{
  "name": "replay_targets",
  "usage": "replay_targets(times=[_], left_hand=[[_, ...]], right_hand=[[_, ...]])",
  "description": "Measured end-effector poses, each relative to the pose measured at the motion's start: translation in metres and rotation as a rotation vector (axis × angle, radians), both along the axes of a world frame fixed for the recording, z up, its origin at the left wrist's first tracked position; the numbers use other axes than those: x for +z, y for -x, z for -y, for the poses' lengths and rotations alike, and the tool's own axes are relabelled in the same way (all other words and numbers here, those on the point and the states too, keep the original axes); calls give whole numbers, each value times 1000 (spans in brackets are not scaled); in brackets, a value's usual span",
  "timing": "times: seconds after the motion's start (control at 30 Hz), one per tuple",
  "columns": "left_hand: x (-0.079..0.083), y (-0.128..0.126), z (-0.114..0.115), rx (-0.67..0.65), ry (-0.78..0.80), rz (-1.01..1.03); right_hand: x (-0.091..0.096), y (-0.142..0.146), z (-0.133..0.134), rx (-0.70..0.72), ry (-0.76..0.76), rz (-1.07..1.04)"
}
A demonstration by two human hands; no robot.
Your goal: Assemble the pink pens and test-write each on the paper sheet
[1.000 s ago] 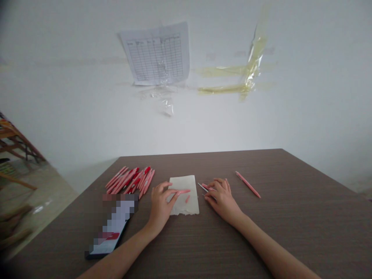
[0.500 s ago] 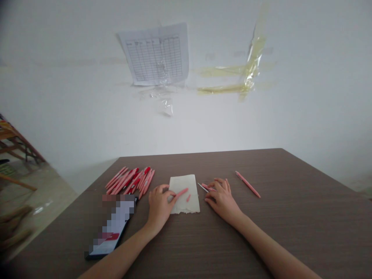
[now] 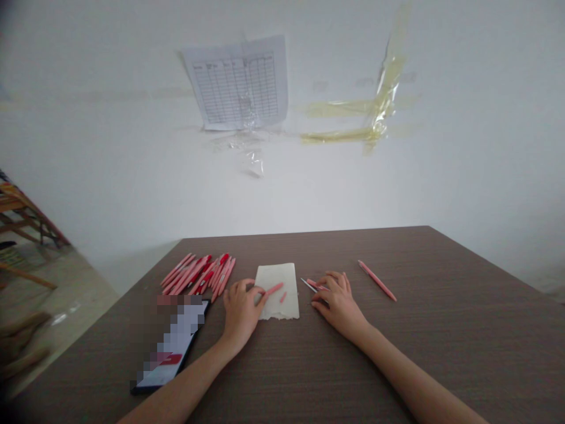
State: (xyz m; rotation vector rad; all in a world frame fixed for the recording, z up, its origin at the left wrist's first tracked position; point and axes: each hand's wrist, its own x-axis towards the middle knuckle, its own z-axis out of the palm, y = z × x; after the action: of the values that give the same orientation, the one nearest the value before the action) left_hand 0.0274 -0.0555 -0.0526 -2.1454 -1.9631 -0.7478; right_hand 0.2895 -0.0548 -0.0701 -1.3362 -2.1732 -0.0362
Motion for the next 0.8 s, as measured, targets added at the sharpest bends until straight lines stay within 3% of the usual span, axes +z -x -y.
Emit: replay_targets(times=[0.4, 0.8], left_hand=[[-1, 10, -14, 94, -39, -114], [7, 13, -14, 126, -4, -119]], right_hand=[[-4, -5, -1, 12, 2, -5], [-2, -6, -4, 16, -14, -24]])
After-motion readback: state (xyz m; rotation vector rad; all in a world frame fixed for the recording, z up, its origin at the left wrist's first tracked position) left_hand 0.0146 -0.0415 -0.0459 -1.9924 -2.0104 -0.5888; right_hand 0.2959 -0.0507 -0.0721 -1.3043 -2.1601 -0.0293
